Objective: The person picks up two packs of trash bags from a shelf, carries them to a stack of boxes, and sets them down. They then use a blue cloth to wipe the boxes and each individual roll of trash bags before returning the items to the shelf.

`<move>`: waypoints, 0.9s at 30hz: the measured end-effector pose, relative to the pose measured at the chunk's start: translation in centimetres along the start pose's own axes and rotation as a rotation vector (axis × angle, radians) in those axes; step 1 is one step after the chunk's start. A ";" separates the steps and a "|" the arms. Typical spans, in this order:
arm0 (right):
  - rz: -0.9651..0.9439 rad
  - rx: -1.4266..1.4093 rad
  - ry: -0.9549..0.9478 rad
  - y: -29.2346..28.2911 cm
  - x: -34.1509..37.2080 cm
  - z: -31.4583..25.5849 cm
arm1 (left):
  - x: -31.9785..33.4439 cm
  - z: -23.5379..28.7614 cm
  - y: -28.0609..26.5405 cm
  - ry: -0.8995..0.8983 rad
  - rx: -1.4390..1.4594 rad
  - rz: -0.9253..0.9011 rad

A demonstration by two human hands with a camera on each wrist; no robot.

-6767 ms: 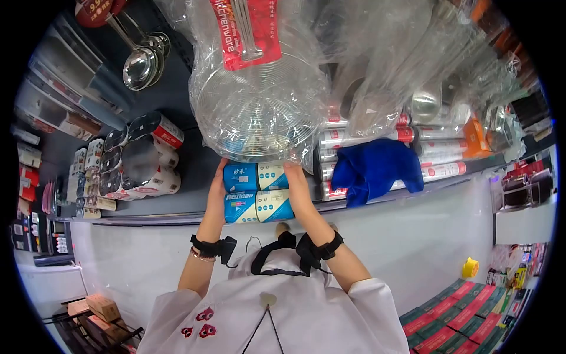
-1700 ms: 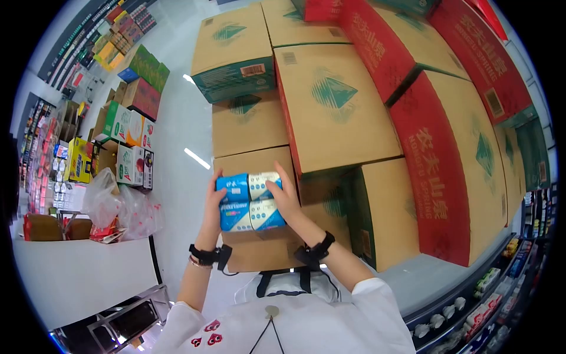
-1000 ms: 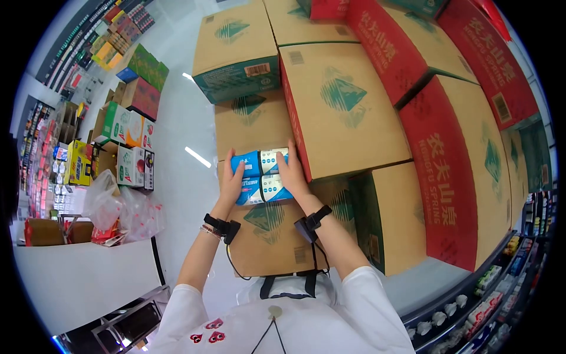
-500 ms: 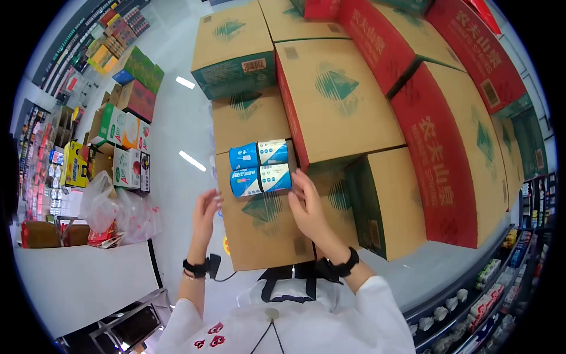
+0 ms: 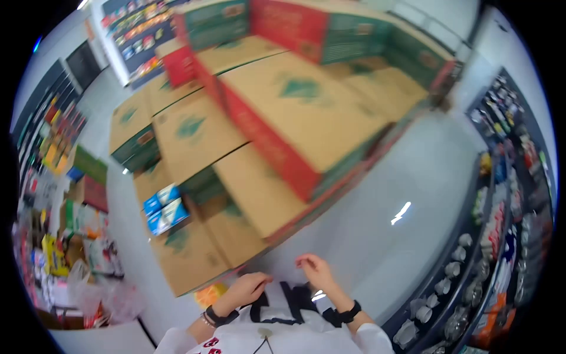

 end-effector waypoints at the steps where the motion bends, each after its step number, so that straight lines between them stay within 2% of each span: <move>1: 0.052 -0.011 -0.020 -3.0 1.8 0.4 | -1.6 1.4 2.4 0.032 -0.064 -0.052; 5: 0.229 0.038 -0.019 -14.8 9.5 2.0 | -6.8 8.1 12.0 0.210 -0.185 -0.174; 7: 0.314 -0.011 -0.007 -19.4 13.3 3.3 | -9.3 11.1 16.4 0.153 -0.208 -0.221; 8: 0.387 -0.015 -0.022 -21.6 15.3 4.6 | -10.3 12.5 18.6 0.201 -0.235 -0.273; 11: 0.537 -0.019 0.081 -27.1 21.1 7.6 | -14.0 14.7 25.0 0.136 -0.232 -0.479; 12: 0.614 -0.024 0.071 -28.8 22.8 7.8 | -15.3 14.3 27.2 0.183 -0.258 -0.535; 14: 0.699 -0.047 0.135 -31.0 25.5 8.9 | -18.6 10.3 31.0 0.151 -0.311 -0.589; 16: 0.804 -0.085 0.115 -34.0 28.3 10.4 | -21.2 4.1 35.1 0.090 -0.599 -0.629; 18: 0.887 -0.106 0.159 -37.0 30.5 12.9 | -22.6 -1.9 38.0 0.120 -0.835 -0.909; 19: 0.930 -0.116 0.161 -38.7 31.8 14.2 | -22.8 -5.7 38.4 0.089 -0.733 -0.978; 20: 0.921 -0.073 0.210 -40.6 32.9 15.7 | -23.5 -7.3 38.8 0.050 -0.628 -1.042; 22: 0.934 -0.025 0.260 -44.7 34.5 18.7 | -25.2 -7.3 39.5 -0.097 -0.721 -1.090; 23: 0.915 0.075 0.346 -46.8 35.4 20.2 | -26.1 -6.7 40.5 -0.173 -0.761 -1.105; 24: 0.889 0.176 0.433 -48.9 36.4 21.6 | -27.4 -6.0 41.6 -0.206 -0.796 -1.117; 26: 0.850 0.459 0.430 -53.0 39.3 23.5 | -31.1 -3.7 44.7 -0.228 -0.838 -1.137; 27: 0.945 0.422 0.524 -54.9 41.3 24.3 | -33.3 -2.3 46.5 -0.216 -0.855 -1.149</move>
Point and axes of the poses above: each hand's wrist, its own x-axis away from the middle knuckle, its own y-axis out of the palm, z = x × y, the point moved 5 cm from there along -x, towards the middle knuckle, and after that the axes turned 12 degrees about -y, right-handed, at the moved point
